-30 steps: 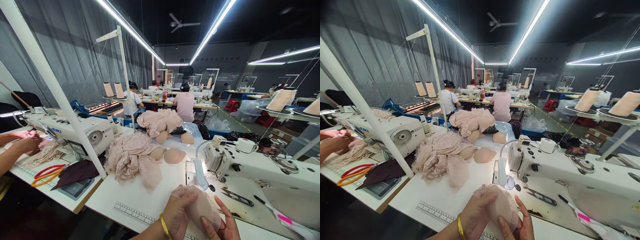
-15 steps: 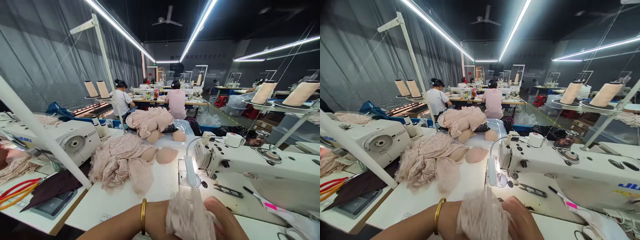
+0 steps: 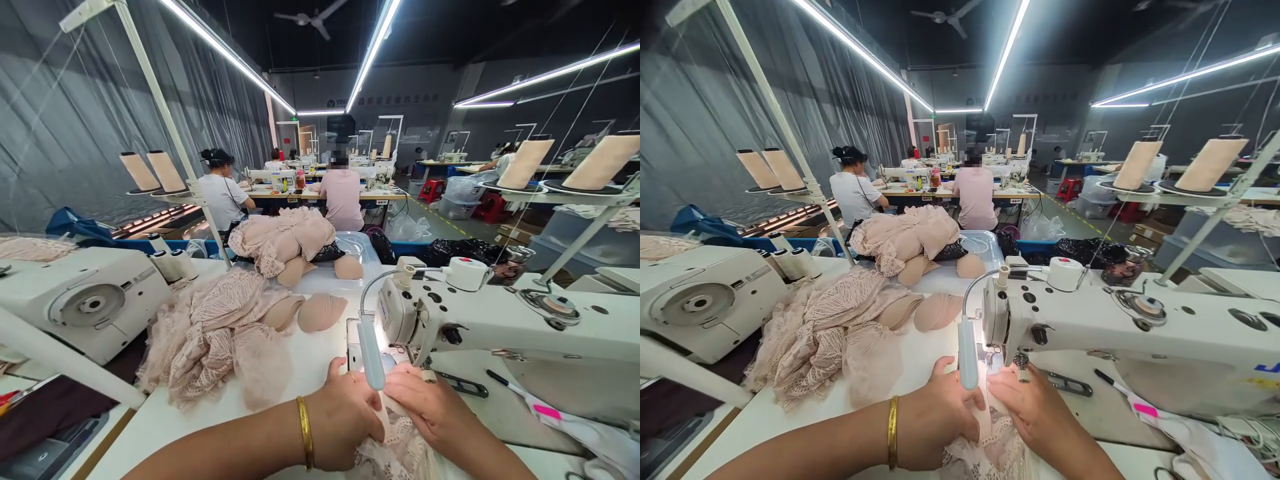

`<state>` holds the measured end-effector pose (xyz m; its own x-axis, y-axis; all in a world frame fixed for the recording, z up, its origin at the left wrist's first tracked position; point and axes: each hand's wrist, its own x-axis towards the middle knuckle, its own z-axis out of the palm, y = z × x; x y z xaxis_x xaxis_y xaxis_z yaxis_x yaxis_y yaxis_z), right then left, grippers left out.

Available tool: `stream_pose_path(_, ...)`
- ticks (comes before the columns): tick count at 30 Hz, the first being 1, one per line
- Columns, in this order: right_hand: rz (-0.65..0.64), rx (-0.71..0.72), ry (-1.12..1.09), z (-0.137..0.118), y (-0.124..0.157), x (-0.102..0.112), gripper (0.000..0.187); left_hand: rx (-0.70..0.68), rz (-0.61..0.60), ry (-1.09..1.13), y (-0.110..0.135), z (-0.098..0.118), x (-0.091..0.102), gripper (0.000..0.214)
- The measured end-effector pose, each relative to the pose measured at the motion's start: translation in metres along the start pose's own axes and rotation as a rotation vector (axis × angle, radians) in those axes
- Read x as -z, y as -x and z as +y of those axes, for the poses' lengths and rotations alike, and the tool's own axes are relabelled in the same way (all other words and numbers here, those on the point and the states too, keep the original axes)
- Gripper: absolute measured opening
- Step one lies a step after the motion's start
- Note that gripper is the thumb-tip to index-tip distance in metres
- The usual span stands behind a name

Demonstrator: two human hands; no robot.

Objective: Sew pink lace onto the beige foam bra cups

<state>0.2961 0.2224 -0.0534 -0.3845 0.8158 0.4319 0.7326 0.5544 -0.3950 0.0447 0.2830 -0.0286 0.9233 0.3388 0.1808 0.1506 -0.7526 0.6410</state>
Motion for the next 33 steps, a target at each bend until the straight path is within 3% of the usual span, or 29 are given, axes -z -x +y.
stream_pose_path(3,-0.070,-0.019,0.083,0.004,0.003,0.000,0.033,0.064,0.135,0.169,0.000,0.007,-0.010,0.009)
stream_pose_path(8,-0.043,-0.110,0.158,0.012,0.009,-0.007,0.038,0.128,0.257,0.371,-0.007,0.009,-0.024,0.016)
stream_pose_path(14,-0.098,-0.117,0.148,0.014,0.009,-0.006,0.044,0.144,0.228,0.301,-0.009,0.006,-0.031,0.019)
stream_pose_path(25,-0.060,-0.082,0.223,0.009,0.006,-0.001,0.041,0.177,0.089,0.118,-0.009,0.005,-0.036,0.022)
stream_pose_path(33,-0.067,-0.105,0.270,0.009,0.011,-0.005,0.045,0.140,0.085,0.175,-0.009,0.012,-0.014,0.023)
